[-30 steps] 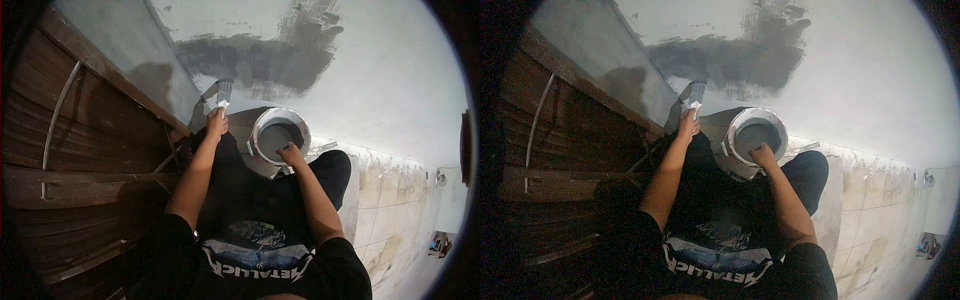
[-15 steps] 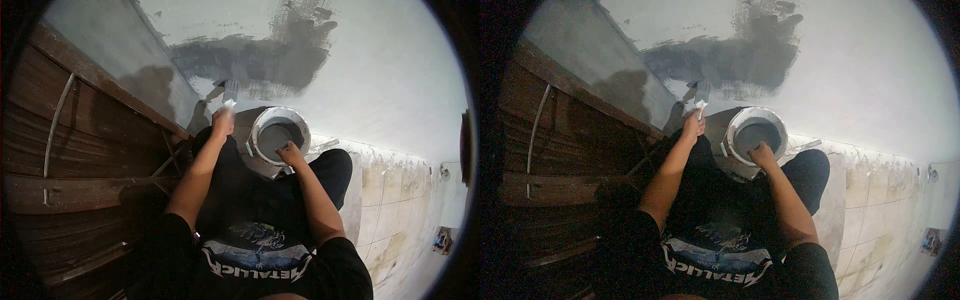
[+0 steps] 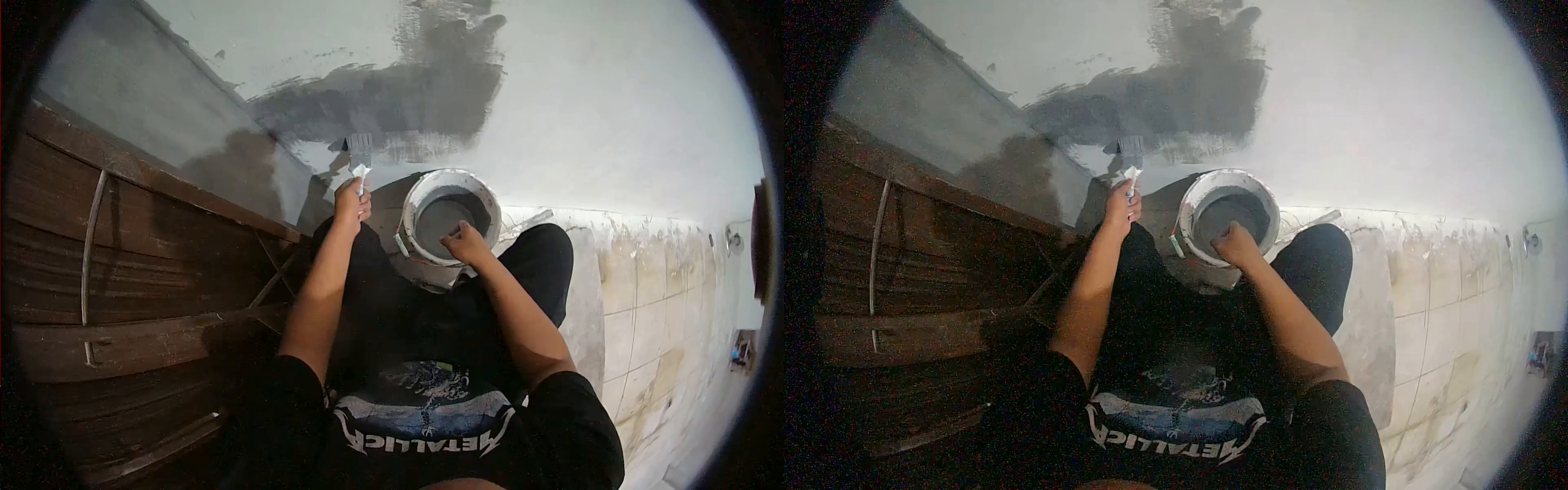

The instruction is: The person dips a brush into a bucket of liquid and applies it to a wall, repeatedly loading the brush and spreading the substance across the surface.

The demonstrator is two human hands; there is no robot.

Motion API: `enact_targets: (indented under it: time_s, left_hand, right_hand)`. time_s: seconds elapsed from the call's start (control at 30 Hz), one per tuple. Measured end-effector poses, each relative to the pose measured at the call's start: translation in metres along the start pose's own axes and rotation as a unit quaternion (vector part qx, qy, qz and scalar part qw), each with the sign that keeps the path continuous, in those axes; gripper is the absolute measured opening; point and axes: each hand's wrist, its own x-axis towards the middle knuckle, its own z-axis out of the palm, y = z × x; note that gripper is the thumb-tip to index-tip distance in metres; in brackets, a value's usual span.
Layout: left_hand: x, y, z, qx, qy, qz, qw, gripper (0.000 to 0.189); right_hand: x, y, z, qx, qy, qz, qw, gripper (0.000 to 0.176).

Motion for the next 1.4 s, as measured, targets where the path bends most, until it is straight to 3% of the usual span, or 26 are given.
enact_targets:
  time_s: [0.13, 0.27, 0.37, 0.43, 0.47, 0.5, 0.53, 0.57, 0.6, 0.67, 0.7, 0.73, 0.8, 0.83, 0.9, 1.0, 1.07, 1.13, 1.2, 1.37, 1.4]
  left_hand:
    - [0.015, -0.021, -0.018, 0.050, 0.028, -0.066, 0.996, 0.022]
    - [-0.007, -0.018, -0.014, 0.027, -0.076, -0.060, 0.995, 0.024]
    - [-0.029, -0.015, 0.012, 0.003, -0.104, -0.063, 0.993, 0.025]
    - [-0.055, -0.006, 0.034, -0.030, -0.097, -0.086, 0.991, 0.026]
    - [-0.060, -0.009, 0.031, -0.018, -0.150, -0.077, 0.986, 0.024]
    - [-0.053, -0.020, 0.024, 0.003, -0.150, -0.036, 0.988, 0.025]
    - [-0.042, -0.035, 0.021, 0.021, -0.161, 0.000, 0.987, 0.025]
    - [-0.059, -0.023, 0.036, 0.034, -0.182, 0.010, 0.983, 0.026]
    - [-0.051, -0.032, 0.030, 0.023, -0.181, -0.001, 0.983, 0.028]
    - [-0.057, -0.027, 0.025, 0.033, -0.216, -0.029, 0.975, 0.032]
    - [-0.063, -0.026, 0.026, 0.034, -0.134, -0.049, 0.989, 0.038]
    - [-0.061, -0.032, 0.022, 0.016, -0.111, -0.034, 0.993, 0.041]
    - [-0.049, -0.030, 0.006, 0.032, -0.154, -0.037, 0.987, 0.044]
    - [-0.046, -0.027, 0.001, 0.067, -0.165, -0.044, 0.983, 0.046]
    - [-0.043, -0.026, -0.008, 0.106, -0.172, 0.009, 0.979, 0.055]
    - [-0.049, -0.029, -0.003, 0.084, -0.048, -0.022, 0.995, 0.059]
    - [-0.032, -0.044, -0.026, 0.067, -0.057, 0.027, 0.996, 0.059]
    - [-0.033, -0.038, -0.038, 0.015, -0.011, 0.033, 0.999, 0.055]
    - [-0.025, -0.026, -0.034, -0.073, 0.067, -0.005, 0.995, 0.047]
    - [-0.019, -0.026, -0.048, -0.170, 0.061, 0.030, 0.983, 0.036]
    - [-0.008, -0.030, -0.063, -0.175, 0.045, 0.037, 0.983, 0.037]
  right_hand:
    - [0.003, -0.003, 0.003, 0.047, 0.010, -0.016, 0.999, 0.041]
    - [0.006, 0.000, 0.005, 0.080, 0.025, -0.042, 0.996, 0.037]
    - [0.012, 0.007, 0.017, 0.156, 0.022, -0.135, 0.978, 0.028]
    - [-0.019, -0.048, -0.005, 0.269, -0.076, -0.065, 0.958, 0.028]
    - [-0.021, -0.059, 0.005, 0.351, -0.115, -0.041, 0.928, 0.028]
    - [-0.022, -0.068, 0.011, 0.432, -0.138, -0.017, 0.891, 0.029]
    - [-0.031, -0.089, 0.005, 0.395, -0.145, -0.014, 0.907, 0.030]
    - [-0.013, -0.081, 0.025, 0.466, -0.168, -0.015, 0.868, 0.030]
    - [-0.011, -0.095, 0.019, 0.329, -0.151, -0.022, 0.932, 0.030]
    - [0.002, -0.104, 0.045, 0.570, -0.121, -0.015, 0.813, 0.027]
    - [0.009, -0.107, 0.046, 0.557, -0.156, 0.010, 0.816, 0.025]
    - [0.000, -0.120, 0.033, 0.515, -0.120, 0.059, 0.847, 0.024]
    - [0.016, -0.117, 0.051, 0.506, -0.136, 0.051, 0.850, 0.025]
    - [0.010, -0.127, 0.044, 0.465, -0.108, 0.044, 0.878, 0.026]
    - [0.007, -0.140, 0.043, 0.408, -0.126, 0.095, 0.899, 0.028]
    - [0.020, -0.131, 0.068, 0.488, -0.052, 0.086, 0.867, 0.028]
    - [0.042, -0.114, 0.092, 0.361, -0.047, -0.007, 0.931, 0.028]
    - [0.046, -0.123, 0.096, 0.468, -0.010, 0.060, 0.882, 0.028]
    - [0.055, -0.131, 0.103, 0.451, 0.010, 0.051, 0.891, 0.031]
    - [0.079, -0.140, 0.119, 0.465, 0.023, 0.095, 0.880, 0.036]
    - [0.103, -0.130, 0.140, 0.421, 0.057, 0.085, 0.901, 0.038]
